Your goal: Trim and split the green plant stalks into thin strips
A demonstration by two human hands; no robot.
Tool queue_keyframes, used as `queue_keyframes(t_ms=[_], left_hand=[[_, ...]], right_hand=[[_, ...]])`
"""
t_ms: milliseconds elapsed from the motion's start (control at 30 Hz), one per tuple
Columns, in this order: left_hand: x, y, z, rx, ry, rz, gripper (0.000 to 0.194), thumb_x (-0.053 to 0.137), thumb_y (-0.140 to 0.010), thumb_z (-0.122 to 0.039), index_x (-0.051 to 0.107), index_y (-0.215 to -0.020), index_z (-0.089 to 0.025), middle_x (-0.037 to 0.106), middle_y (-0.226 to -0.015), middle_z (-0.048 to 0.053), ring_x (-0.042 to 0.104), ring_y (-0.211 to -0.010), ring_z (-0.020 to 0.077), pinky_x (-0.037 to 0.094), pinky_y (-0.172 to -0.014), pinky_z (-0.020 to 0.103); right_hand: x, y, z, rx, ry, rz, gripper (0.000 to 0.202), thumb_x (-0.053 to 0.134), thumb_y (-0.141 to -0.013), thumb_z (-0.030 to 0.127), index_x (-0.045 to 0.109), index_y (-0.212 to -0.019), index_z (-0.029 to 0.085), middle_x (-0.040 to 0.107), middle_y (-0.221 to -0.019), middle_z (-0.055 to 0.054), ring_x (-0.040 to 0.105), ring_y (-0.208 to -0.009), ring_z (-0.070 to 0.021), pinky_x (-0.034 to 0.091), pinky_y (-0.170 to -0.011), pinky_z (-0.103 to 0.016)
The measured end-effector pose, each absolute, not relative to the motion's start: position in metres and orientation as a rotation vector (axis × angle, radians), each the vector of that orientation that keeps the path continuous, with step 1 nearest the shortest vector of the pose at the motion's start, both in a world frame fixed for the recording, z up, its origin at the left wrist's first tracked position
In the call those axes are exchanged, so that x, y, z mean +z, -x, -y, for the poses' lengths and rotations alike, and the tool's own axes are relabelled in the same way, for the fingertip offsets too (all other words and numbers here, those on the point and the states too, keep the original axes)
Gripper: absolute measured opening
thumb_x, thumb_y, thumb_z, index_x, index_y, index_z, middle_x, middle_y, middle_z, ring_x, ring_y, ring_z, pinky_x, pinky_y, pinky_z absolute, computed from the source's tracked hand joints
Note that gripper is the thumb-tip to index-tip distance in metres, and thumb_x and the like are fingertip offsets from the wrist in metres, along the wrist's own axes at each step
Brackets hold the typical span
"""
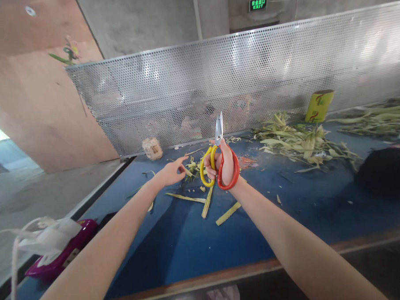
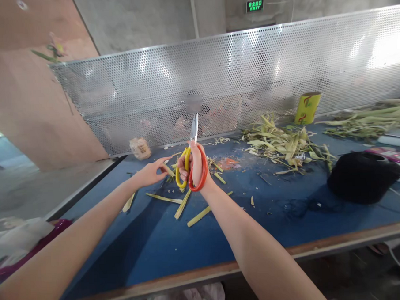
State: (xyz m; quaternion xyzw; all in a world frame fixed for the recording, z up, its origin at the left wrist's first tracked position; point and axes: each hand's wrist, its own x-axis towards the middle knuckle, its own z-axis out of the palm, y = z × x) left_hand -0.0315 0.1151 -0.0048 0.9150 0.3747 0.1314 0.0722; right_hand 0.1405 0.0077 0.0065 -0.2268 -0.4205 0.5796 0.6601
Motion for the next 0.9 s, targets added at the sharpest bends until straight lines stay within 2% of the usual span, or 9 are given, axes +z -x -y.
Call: queue_keyframes(t_ms=[67,200,400,533,767,900], left_hand=[[-0.0085,0.0284,-0.116,0.365,-2.744,-1.125,0.066,0.048,-0.07,-0.026,0.032,-0.132,-0.008,0.068,-0.087,0.005,0.061,-0.08,0.0183,0.042,-0.077,0.028],[-0.0104,0.0248,-0.1192,0.313,-2.719,-1.139,0.072,0.054,-0.068,-0.033,0.032,-0.132,-0.008,0.069,-0.081,0.006,0.062,-0.077,0.0203,0.043,-0.075,0.03],[-0.0086,0.0265,-0.1177,0.318,-2.656,-1.1,0.071,0.052,-0.069,-0.029,0.03,-0.133,-0.007,0.069,-0.082,0.005,0.062,-0.074,0.018,0.044,-0.071,0.028],[-0.0092,0.0293,-0.1179,0.366,-2.643,-1.102,0.07,0.052,-0.069,-0.027,0.031,-0.132,-0.007,0.069,-0.08,0.004,0.062,-0.074,0.018,0.044,-0.073,0.028],[-0.0077,0.0292,-0.1179,0.427,-2.633,-1.126,0.068,0.051,-0.07,-0.028,0.033,-0.13,-0.004,0.069,-0.084,0.008,0.062,-0.076,0.0192,0.043,-0.076,0.03],[-0.0067,0.028,-0.1148,0.42,-2.595,-1.149,0.075,0.056,-0.067,-0.031,0.031,-0.132,-0.004,0.07,-0.082,0.007,0.062,-0.077,0.0204,0.044,-0.075,0.03]], right_hand=[[0.0069,-0.1406,-0.0078,1.326,0.535,0.91,0.064,0.025,-0.073,0.074,0.041,-0.046,0.018,0.033,-0.031,0.003,0.027,-0.026,-0.0053,0.023,-0.026,-0.019],[0.0072,-0.1399,-0.0074,1.313,0.523,0.861,0.064,0.028,-0.072,0.074,0.04,-0.045,0.018,0.038,-0.035,0.002,0.028,-0.026,-0.005,0.023,-0.026,-0.019],[0.0068,-0.1402,-0.0066,1.301,0.52,0.883,0.06,0.031,-0.07,0.075,0.038,-0.049,0.019,0.038,-0.035,0.003,0.028,-0.027,-0.0048,0.023,-0.027,-0.019],[0.0085,-0.1402,-0.0055,1.341,0.566,0.908,0.062,0.027,-0.07,0.076,0.038,-0.047,0.019,0.031,-0.03,0.005,0.026,-0.026,-0.0048,0.023,-0.027,-0.018],[0.0096,-0.1393,-0.0038,1.308,0.557,0.868,0.059,0.035,-0.064,0.078,0.034,-0.051,0.021,0.035,-0.031,0.005,0.028,-0.026,-0.0052,0.023,-0.027,-0.019],[0.008,-0.1402,-0.0053,1.308,0.548,0.887,0.06,0.033,-0.065,0.079,0.036,-0.051,0.02,0.035,-0.032,0.006,0.028,-0.026,-0.005,0.023,-0.028,-0.019]])
